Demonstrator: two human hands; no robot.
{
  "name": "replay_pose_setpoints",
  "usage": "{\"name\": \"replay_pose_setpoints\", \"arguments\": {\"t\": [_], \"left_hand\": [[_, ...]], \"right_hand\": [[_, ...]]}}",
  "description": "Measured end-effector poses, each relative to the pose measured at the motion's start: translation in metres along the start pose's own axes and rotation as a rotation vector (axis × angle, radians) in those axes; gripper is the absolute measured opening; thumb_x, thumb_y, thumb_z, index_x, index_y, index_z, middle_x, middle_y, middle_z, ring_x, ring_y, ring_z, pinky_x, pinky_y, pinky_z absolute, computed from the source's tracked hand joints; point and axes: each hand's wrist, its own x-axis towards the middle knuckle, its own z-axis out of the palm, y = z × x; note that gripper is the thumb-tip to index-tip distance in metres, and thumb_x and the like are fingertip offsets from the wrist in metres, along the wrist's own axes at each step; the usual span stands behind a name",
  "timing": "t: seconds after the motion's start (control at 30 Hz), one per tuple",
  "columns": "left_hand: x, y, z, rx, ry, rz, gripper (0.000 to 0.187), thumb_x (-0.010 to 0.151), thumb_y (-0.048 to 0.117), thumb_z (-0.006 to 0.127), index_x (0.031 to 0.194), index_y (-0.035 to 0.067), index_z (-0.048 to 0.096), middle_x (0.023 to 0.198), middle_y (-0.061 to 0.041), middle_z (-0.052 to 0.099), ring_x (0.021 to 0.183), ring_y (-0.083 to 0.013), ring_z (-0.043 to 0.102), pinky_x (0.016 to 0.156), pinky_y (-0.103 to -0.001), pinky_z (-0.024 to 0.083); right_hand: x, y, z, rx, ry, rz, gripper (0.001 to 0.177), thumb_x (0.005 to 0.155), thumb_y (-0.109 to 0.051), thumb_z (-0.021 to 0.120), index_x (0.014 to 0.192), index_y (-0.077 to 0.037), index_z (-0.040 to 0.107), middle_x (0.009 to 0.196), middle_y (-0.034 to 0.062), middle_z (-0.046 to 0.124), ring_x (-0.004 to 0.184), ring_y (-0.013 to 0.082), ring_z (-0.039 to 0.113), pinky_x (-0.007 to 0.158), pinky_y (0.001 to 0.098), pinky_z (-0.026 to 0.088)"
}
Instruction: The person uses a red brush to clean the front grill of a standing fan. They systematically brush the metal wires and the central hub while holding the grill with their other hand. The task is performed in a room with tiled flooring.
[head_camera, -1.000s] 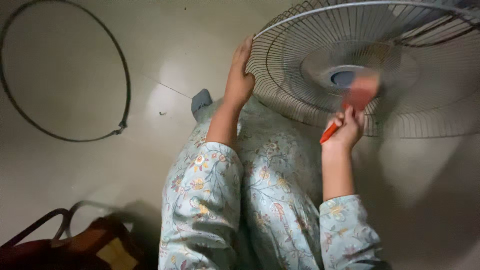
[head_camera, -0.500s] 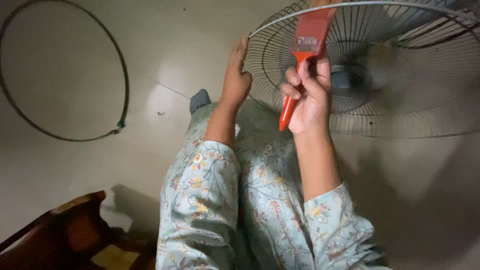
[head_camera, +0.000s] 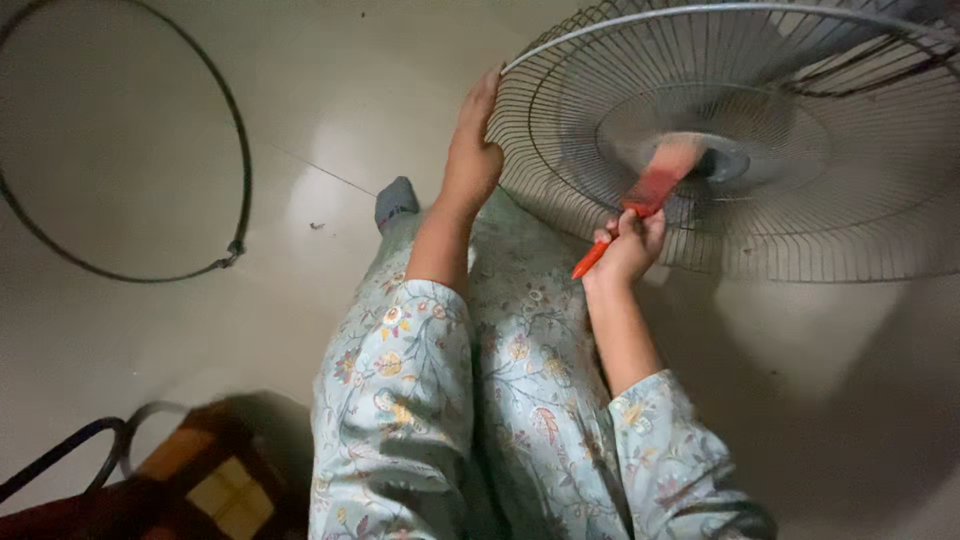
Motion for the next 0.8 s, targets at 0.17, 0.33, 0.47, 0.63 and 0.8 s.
{"name": "replay_pose_setpoints", "arguments": {"t": [0.17,0.33,0.47,0.63,0.8], "left_hand": [[0.000,-0.006,0.003,0.009,-0.012,-0.055,0.101,0.063,-0.024,0.040,0.158,0.009,0.041,0.165,-0.017,0.041,0.159,-0.0329,0.029,0.132,-0.041,0.023],[0.003,-0.010,-0.002,0.045,0.002,0.016,0.100,0.062,-0.023,0.041,0.157,0.009,0.043,0.163,-0.017,0.045,0.159,-0.0336,0.030,0.133,-0.043,0.021],[0.005,-0.021,-0.001,-0.135,-0.001,-0.131,0.096,0.064,-0.025,0.040,0.153,0.008,0.049,0.160,-0.017,0.047,0.157,-0.0328,0.033,0.127,-0.041,0.032],[0.010,-0.053,-0.004,-0.146,-0.018,-0.248,0.066,0.089,-0.018,0.059,0.151,0.007,0.054,0.154,-0.012,0.060,0.149,-0.0257,0.053,0.124,-0.038,0.044],[0.006,-0.058,-0.009,-0.471,-0.027,-0.260,0.088,0.074,-0.030,0.036,0.154,0.006,0.046,0.159,-0.015,0.049,0.154,-0.0283,0.039,0.124,-0.039,0.032]], "right_hand": [[0.011,0.014,0.011,0.015,-0.160,0.047,0.048,0.106,0.004,0.052,0.150,-0.014,0.044,0.114,0.0028,0.054,0.075,0.0106,0.050,0.059,0.0242,0.044],[-0.010,0.015,0.079,-0.011,-0.398,0.135,0.058,0.104,0.001,0.056,0.157,-0.015,0.040,0.111,0.0012,0.054,0.073,0.0094,0.050,0.057,0.0225,0.042],[-0.037,-0.002,0.098,-0.100,-0.755,0.217,0.060,0.109,-0.001,0.059,0.165,-0.012,0.039,0.098,0.0030,0.051,0.072,0.0077,0.047,0.057,0.0216,0.039],[-0.026,-0.023,0.087,-0.507,-0.901,0.152,0.052,0.102,0.000,0.059,0.153,-0.008,0.051,0.119,-0.0097,0.053,0.073,0.0054,0.046,0.053,0.0199,0.034],[0.013,-0.009,0.074,-0.411,-0.879,0.186,0.057,0.104,0.002,0.061,0.159,-0.009,0.050,0.095,-0.0006,0.058,0.068,0.0050,0.045,0.053,0.0195,0.033]]}}
